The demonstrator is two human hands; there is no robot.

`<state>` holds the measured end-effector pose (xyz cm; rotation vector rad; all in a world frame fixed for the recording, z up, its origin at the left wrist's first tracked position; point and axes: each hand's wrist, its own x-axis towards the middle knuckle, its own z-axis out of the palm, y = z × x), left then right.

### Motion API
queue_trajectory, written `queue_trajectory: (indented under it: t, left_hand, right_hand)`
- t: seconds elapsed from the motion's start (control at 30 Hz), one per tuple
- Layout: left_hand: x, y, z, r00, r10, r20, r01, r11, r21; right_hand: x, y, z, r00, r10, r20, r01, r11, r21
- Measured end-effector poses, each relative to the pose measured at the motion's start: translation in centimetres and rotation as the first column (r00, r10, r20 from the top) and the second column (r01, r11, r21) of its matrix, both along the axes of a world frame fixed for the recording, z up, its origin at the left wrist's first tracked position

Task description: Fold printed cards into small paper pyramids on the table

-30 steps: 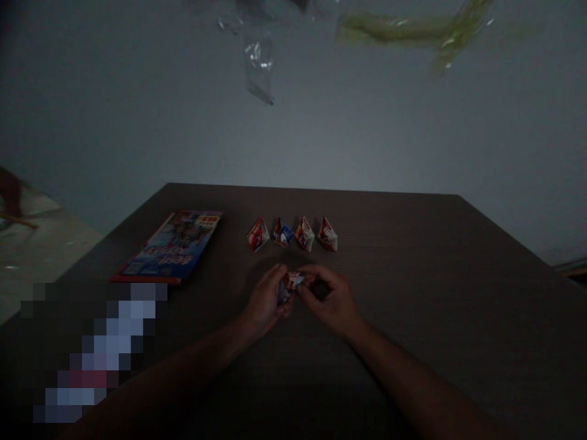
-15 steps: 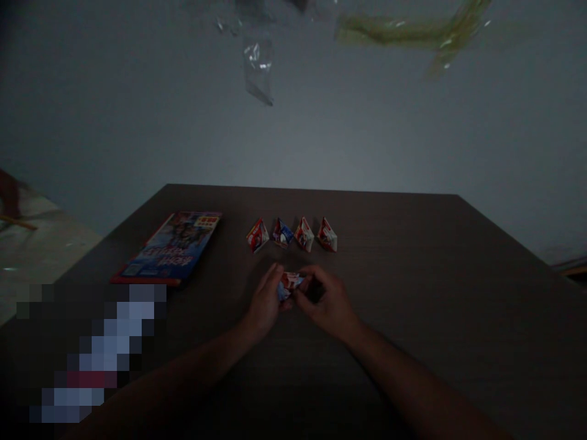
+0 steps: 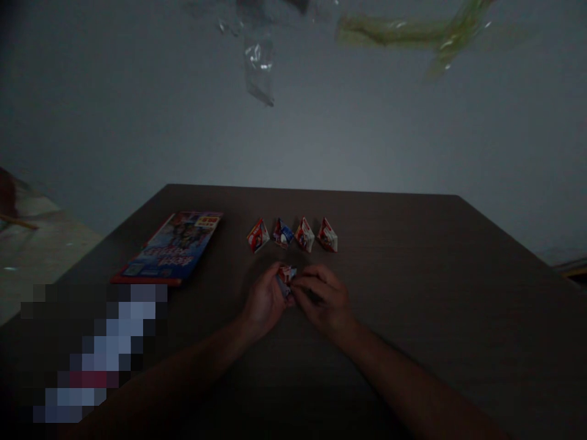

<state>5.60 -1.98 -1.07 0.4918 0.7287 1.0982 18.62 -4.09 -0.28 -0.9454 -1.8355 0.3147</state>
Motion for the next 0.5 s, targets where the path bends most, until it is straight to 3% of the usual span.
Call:
queue_trajectory:
  t: [0.23,0.5]
  left_hand:
    - [-0.24,0.43,0.23,0.992,-0.026,0.125,0.027,1.000,-0.004]
    - [-0.08,0.19,-0.03,0.999,0.036,0.007,-0.036,0.999,-0.024]
  right_hand:
    - [-0.17,-0.25,-0.48,0.981,0.040,0.188,-0.033,0.999,-0.037]
    - [-0.38,-0.39,-0.18,0.899,0.029,0.437,-0.003,0.998,-0.059]
